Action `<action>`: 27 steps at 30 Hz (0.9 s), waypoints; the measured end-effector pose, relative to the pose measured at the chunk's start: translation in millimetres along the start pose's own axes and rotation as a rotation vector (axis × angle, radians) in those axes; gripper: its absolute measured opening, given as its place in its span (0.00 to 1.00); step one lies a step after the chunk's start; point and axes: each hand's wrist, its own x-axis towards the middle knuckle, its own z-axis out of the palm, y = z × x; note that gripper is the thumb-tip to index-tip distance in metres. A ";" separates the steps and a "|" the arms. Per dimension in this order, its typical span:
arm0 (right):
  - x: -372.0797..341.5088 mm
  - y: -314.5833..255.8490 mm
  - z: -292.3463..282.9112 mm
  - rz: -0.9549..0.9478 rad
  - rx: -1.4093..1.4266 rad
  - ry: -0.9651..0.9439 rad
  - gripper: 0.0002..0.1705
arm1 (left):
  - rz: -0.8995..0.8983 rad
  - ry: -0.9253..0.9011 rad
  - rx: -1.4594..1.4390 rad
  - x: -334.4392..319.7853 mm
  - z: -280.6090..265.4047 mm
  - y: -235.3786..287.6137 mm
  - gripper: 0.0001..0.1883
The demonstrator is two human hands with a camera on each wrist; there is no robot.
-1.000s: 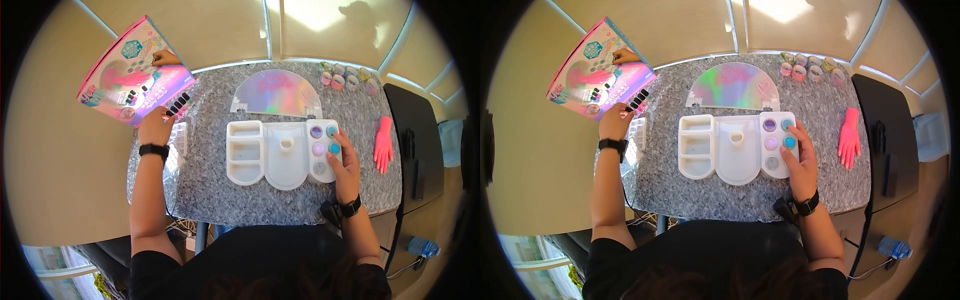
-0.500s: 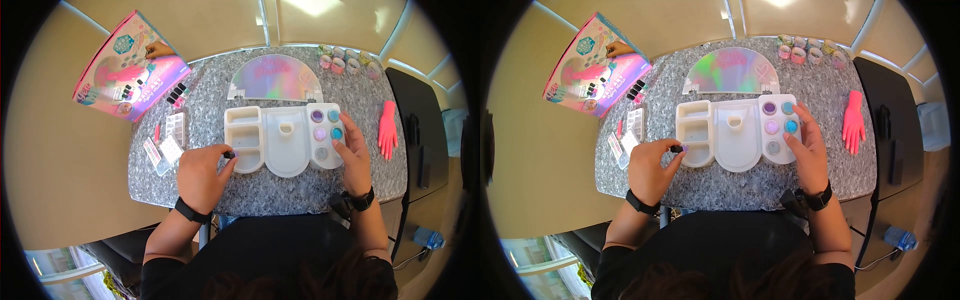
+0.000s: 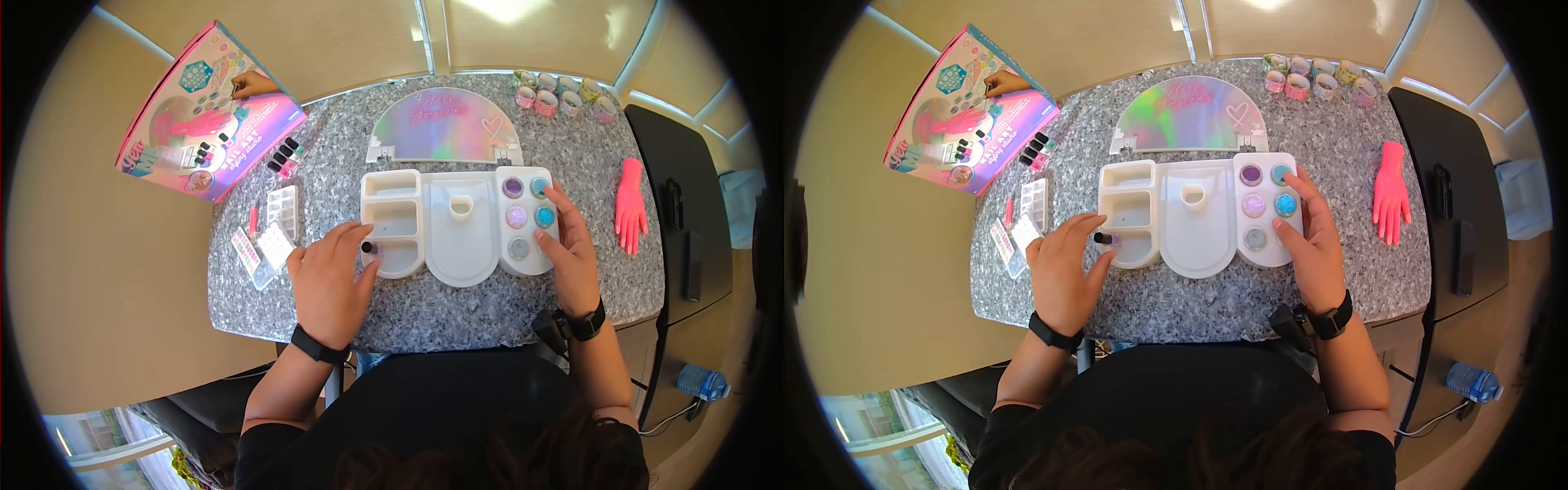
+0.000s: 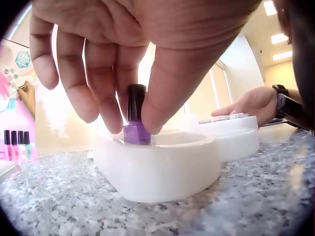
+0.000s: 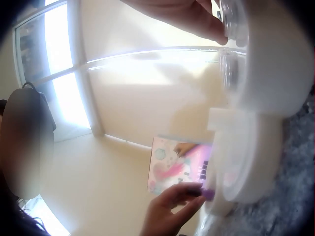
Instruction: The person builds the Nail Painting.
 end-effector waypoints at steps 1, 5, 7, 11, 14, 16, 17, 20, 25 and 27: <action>0.0 1.3 -0.2 0.000 -0.002 0.001 0.38 | -0.027 -0.039 -0.039 -0.5 -3.8 -2.8 0.19; -3.1 5.9 1.5 -0.037 -0.114 0.007 0.35 | -0.153 -0.169 -0.246 13.0 -19.5 -27.9 0.20; -5.1 6.8 2.4 -0.048 -0.159 0.015 0.33 | -0.205 -0.088 -0.375 27.9 -21.7 -60.0 0.19; -5.0 9.8 0.3 -0.049 -0.159 0.000 0.32 | -0.344 0.067 -0.228 70.3 -22.2 -127.4 0.18; -5.9 9.2 -0.1 -0.046 -0.135 -0.009 0.32 | -0.432 0.001 0.005 90.0 7.0 -178.3 0.24; -6.6 7.9 0.7 -0.044 -0.121 -0.017 0.32 | -0.446 -0.039 0.148 96.1 25.9 -198.1 0.28; -7.2 8.0 0.7 -0.043 -0.118 -0.013 0.32 | -0.494 -0.130 0.205 99.5 31.8 -203.0 0.31; -7.7 9.2 1.9 -0.045 -0.104 -0.007 0.32 | -0.552 -0.280 0.322 105.7 44.1 -213.3 0.34; -7.1 8.1 2.2 -0.047 -0.113 -0.007 0.31 | -0.384 -0.089 0.272 81.9 17.4 -169.0 0.21; -7.9 9.5 2.5 -0.077 -0.149 -0.008 0.30 | -0.147 0.051 0.072 70.2 -8.5 -121.4 0.13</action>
